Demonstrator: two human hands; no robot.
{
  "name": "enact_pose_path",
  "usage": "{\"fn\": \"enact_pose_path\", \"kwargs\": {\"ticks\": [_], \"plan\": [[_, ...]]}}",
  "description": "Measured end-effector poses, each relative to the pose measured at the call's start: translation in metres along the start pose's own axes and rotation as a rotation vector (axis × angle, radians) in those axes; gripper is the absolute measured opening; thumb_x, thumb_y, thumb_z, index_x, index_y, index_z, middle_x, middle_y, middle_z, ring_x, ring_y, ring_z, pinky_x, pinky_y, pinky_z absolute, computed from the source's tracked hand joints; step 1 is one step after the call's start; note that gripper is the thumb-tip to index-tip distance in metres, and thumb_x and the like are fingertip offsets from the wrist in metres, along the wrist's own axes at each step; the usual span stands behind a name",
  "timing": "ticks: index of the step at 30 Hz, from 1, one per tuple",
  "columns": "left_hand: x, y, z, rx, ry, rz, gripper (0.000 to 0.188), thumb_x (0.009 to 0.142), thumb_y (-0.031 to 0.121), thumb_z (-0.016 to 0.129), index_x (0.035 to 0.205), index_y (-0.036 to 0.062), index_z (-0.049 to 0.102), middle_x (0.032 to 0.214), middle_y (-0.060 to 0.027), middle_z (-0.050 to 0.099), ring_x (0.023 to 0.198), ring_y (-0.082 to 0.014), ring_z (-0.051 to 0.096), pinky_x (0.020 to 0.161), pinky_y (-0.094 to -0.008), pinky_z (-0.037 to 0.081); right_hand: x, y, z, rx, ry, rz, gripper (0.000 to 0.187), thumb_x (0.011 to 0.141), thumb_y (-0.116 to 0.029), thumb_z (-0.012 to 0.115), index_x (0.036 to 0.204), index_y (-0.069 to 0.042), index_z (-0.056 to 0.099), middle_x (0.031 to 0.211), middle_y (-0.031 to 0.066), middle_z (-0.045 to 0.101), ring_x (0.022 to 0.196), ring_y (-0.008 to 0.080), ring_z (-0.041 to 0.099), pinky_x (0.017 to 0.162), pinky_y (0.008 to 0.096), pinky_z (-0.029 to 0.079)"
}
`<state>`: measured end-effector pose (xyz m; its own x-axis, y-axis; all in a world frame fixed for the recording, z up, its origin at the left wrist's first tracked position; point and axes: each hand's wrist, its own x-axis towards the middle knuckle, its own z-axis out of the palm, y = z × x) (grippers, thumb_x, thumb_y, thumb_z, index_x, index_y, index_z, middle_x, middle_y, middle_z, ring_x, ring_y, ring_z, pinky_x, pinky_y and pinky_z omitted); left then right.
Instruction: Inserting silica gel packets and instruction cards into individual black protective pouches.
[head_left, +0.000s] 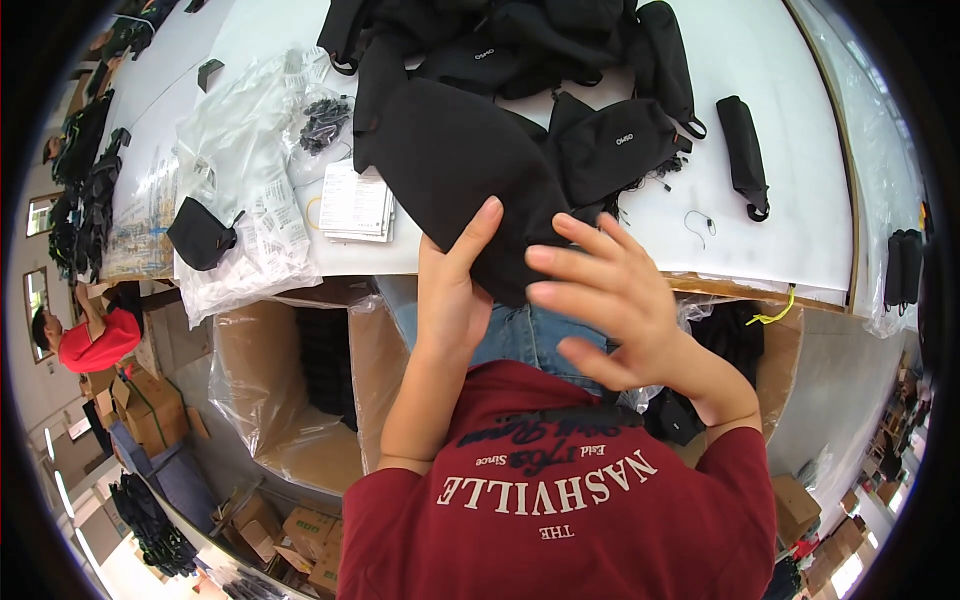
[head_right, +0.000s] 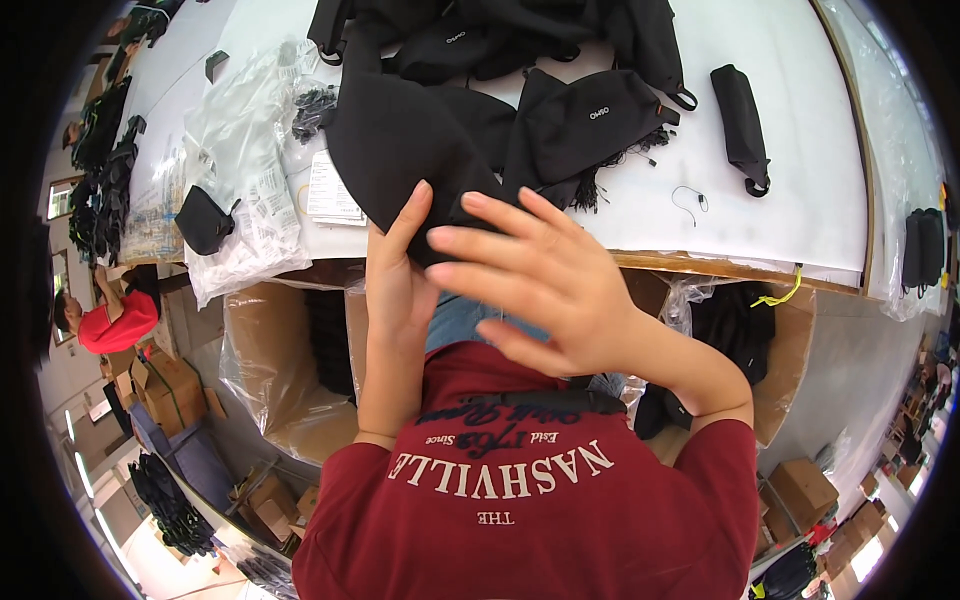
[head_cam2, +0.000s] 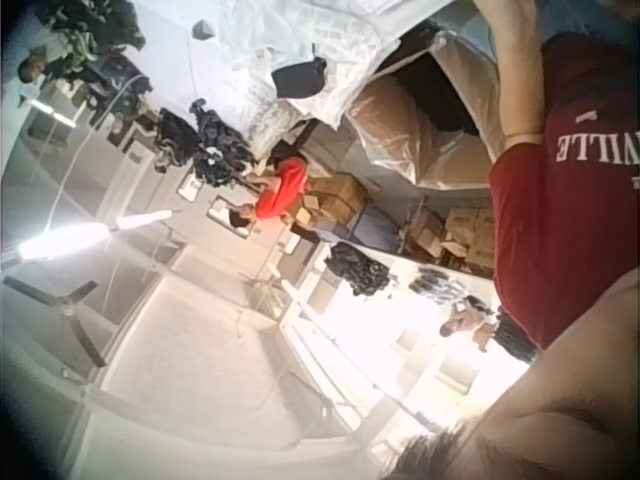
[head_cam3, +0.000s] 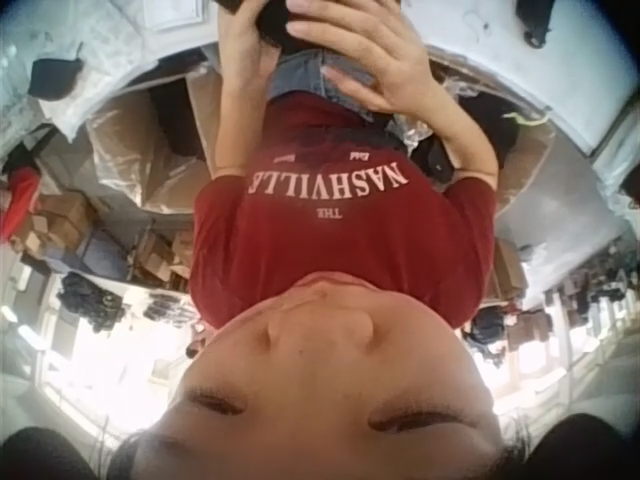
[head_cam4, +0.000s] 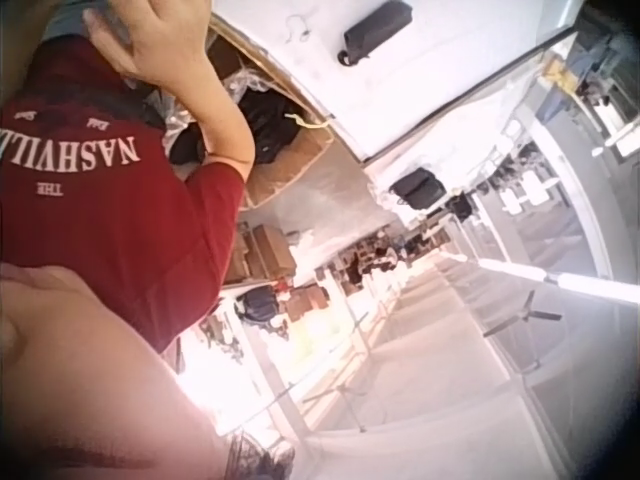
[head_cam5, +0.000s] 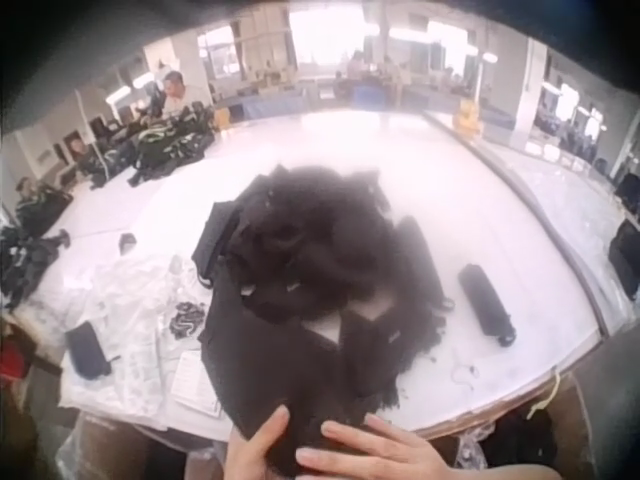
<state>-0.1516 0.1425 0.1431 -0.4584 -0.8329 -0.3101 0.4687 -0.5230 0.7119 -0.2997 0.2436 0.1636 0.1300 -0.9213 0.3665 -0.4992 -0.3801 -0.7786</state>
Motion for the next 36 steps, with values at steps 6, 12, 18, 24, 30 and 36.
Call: {"fn": "enact_pose_path", "kwargs": {"ticks": [6, 12, 18, 24, 30, 36], "plan": [[0.002, -0.005, -0.009, -0.021, 0.078, 0.127, 0.042, 0.086, 0.0, 0.064, 0.126, 0.0, 0.049, 0.12, -0.0089, 0.056, 0.109, -0.0181, 0.057, 0.093, -0.0309, 0.047, 0.012, 0.047, -0.028, -0.547, 0.341, 0.264, 0.046, 0.095, -0.034, 0.046, 0.133, -0.01, 0.052, 0.142, 0.0081, 0.046, 0.137, 0.0322, 0.033, 0.112, 0.0503, 0.015], [-0.011, 0.003, -0.004, -0.002, 0.021, 0.147, 0.032, 0.092, 0.011, 0.061, 0.121, -0.0012, 0.053, 0.115, -0.0092, 0.06, 0.101, -0.0161, 0.06, 0.088, -0.0271, 0.049, 0.022, 0.018, -0.019, -0.751, 0.03, 0.107, 0.042, 0.089, -0.047, 0.05, 0.123, -0.027, 0.063, 0.146, 0.006, 0.041, 0.14, 0.0312, 0.027, 0.113, 0.0527, 0.007], [-0.008, 0.0, -0.007, 0.077, -0.036, 0.039, 0.034, 0.097, 0.027, 0.055, 0.107, -0.0041, 0.062, 0.102, -0.0069, 0.066, 0.088, -0.0089, 0.062, 0.073, -0.0222, 0.05, 0.024, -0.002, -0.014, -0.821, -0.076, -0.024, 0.038, 0.094, -0.043, 0.042, 0.124, -0.03, 0.063, 0.145, 0.0062, 0.042, 0.138, 0.0317, 0.029, 0.111, 0.0506, 0.012], [-0.013, -0.007, -0.015, 0.245, -0.094, 0.092, 0.032, 0.097, 0.027, 0.055, 0.1, -0.0029, 0.066, 0.093, -0.004, 0.066, 0.084, -0.0076, 0.06, 0.07, -0.0201, 0.049, 0.025, 0.033, -0.038, -0.718, 0.265, -0.039, 0.043, 0.099, -0.037, 0.035, 0.129, -0.017, 0.059, 0.144, 0.0105, 0.043, 0.135, 0.0356, 0.032, 0.111, 0.0476, 0.015], [-0.019, -0.005, -0.014, 0.215, -0.105, 0.12, 0.03, 0.097, 0.023, 0.055, 0.105, -0.0054, 0.062, 0.095, -0.0047, 0.064, 0.084, -0.0095, 0.06, 0.073, -0.0238, 0.05, 0.037, 0.037, -0.057, -0.603, 0.492, 0.106, 0.042, 0.1, -0.039, 0.035, 0.134, -0.023, 0.053, 0.147, 0.0116, 0.037, 0.138, 0.0346, 0.028, 0.112, 0.0508, 0.009], [-0.019, 0.001, -0.015, 0.158, -0.193, 0.108, 0.028, 0.097, 0.019, 0.054, 0.108, -0.0051, 0.061, 0.098, -0.0068, 0.065, 0.088, -0.0125, 0.061, 0.078, -0.0262, 0.051, 0.033, 0.044, -0.053, -0.897, 0.396, 0.122, 0.036, 0.094, -0.027, 0.051, 0.128, -0.018, 0.057, 0.137, 0.0112, 0.049, 0.135, 0.0304, 0.033, 0.112, 0.0435, 0.013]]}}
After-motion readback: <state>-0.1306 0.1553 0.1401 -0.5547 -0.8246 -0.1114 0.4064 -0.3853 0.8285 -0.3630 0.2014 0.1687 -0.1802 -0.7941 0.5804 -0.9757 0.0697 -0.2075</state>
